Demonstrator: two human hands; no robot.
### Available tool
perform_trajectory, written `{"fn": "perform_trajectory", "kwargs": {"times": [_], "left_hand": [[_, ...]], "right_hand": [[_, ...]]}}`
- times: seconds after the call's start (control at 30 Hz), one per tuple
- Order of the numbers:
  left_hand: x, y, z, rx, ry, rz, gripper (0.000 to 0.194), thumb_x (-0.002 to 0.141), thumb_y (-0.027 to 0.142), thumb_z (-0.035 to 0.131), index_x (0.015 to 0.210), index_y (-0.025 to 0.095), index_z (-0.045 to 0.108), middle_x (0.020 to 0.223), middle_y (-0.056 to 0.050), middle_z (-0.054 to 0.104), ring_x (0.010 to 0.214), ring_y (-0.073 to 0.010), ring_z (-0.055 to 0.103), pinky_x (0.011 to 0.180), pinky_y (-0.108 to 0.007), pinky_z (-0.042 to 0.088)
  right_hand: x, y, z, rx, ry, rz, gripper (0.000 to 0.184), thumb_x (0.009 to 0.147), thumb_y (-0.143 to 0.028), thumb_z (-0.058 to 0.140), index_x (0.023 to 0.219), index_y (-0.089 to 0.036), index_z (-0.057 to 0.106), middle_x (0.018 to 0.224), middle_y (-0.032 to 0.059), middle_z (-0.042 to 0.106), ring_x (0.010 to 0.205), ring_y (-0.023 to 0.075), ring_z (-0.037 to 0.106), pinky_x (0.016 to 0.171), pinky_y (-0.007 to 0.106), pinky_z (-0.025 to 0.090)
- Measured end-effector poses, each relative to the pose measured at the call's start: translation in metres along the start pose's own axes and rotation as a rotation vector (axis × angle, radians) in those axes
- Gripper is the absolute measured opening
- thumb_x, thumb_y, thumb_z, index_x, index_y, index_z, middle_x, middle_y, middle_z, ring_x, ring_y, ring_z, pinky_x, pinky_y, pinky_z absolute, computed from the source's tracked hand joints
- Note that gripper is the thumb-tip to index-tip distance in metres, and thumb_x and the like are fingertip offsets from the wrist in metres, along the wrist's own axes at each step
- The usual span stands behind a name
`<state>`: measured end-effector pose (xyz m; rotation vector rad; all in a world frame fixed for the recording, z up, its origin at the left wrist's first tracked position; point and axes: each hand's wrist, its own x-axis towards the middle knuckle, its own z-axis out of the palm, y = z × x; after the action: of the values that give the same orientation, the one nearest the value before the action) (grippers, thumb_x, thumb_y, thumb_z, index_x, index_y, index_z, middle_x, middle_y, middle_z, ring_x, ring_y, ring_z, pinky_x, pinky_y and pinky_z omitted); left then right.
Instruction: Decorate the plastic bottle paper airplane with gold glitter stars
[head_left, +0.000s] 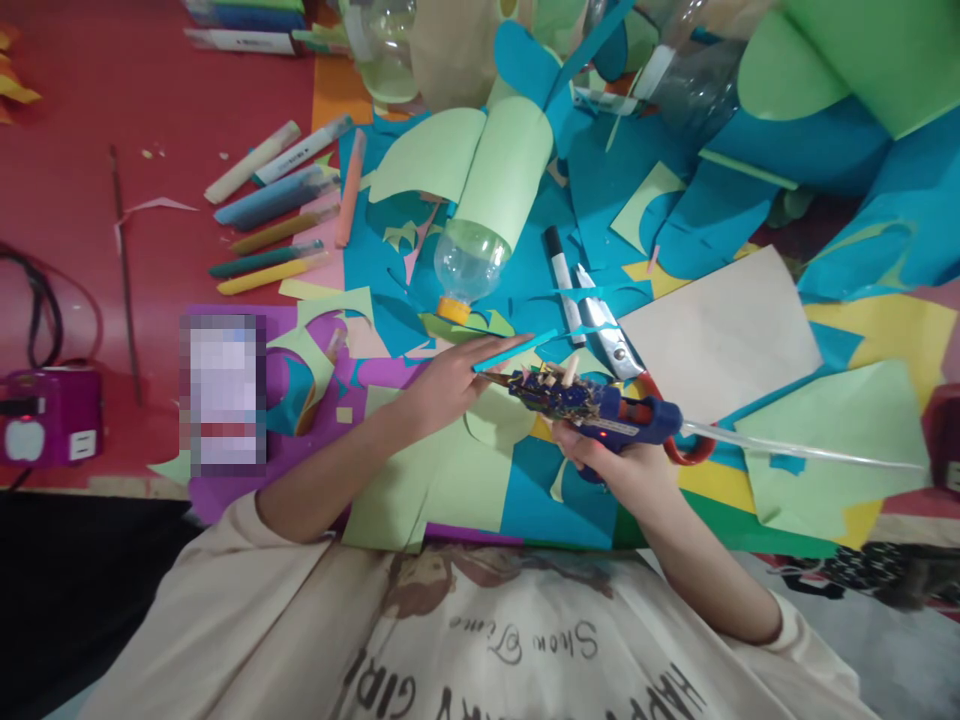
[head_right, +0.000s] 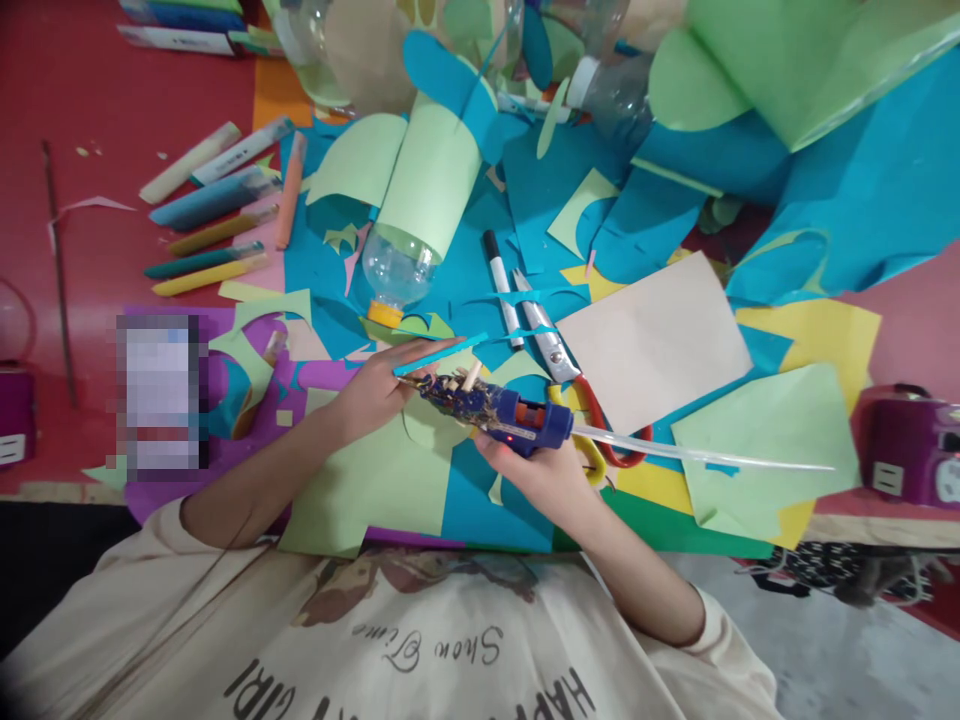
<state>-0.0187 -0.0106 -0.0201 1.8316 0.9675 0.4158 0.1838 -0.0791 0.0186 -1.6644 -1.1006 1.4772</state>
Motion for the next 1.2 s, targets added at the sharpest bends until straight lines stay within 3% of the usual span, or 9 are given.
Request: {"fn": "perform_trajectory", "kwargs": {"times": [0.2,0.53,0.83,1.2], "left_hand": [[0.0021,-0.0017,0.0005,0.048,-0.015,-0.017,0.052,0.089,0.005,0.036,0.133,0.023,0.056,0.143,-0.003,0.059,0.13,-0.0199,0.056,0.112,-0.035,0.046],[0.0018,-0.0013,0.0001,0.061,-0.002,0.024,0.05,0.092,0.006,0.034,0.134,0.019,0.056,0.141,-0.007,0.06,0.129,-0.0191,0.057,0.111,-0.035,0.046],[0.0017,-0.0047,0.0023,0.07,0.011,0.007,0.048,0.096,0.012,0.036,0.138,0.023,0.057,0.14,-0.003,0.061,0.128,-0.0177,0.058,0.11,-0.034,0.047],[0.0002,-0.0016,0.0007,0.051,-0.004,-0.007,0.046,0.099,0.019,0.037,0.141,0.024,0.055,0.141,-0.003,0.06,0.129,-0.0195,0.057,0.11,-0.034,0.045]], "right_hand": [[-0.0001,0.0017,0.0009,0.0,-0.003,0.01,0.018,0.064,-0.036,0.07,0.058,-0.019,0.064,0.052,0.0012,0.06,0.047,0.0129,0.051,0.045,0.026,0.047],[0.0006,0.0043,0.0007,-0.016,-0.023,-0.001,0.02,0.067,-0.036,0.068,0.059,-0.02,0.06,0.053,0.0008,0.057,0.049,0.0132,0.05,0.046,0.027,0.047],[0.0003,0.0037,-0.0014,-0.031,-0.041,-0.027,0.027,0.07,-0.037,0.066,0.055,-0.021,0.051,0.048,-0.0018,0.05,0.046,0.0114,0.045,0.045,0.026,0.042],[0.001,0.0045,-0.002,-0.018,0.019,-0.034,0.028,0.067,-0.035,0.065,0.049,-0.022,0.049,0.044,-0.0021,0.049,0.043,0.0111,0.044,0.042,0.025,0.043]]}}
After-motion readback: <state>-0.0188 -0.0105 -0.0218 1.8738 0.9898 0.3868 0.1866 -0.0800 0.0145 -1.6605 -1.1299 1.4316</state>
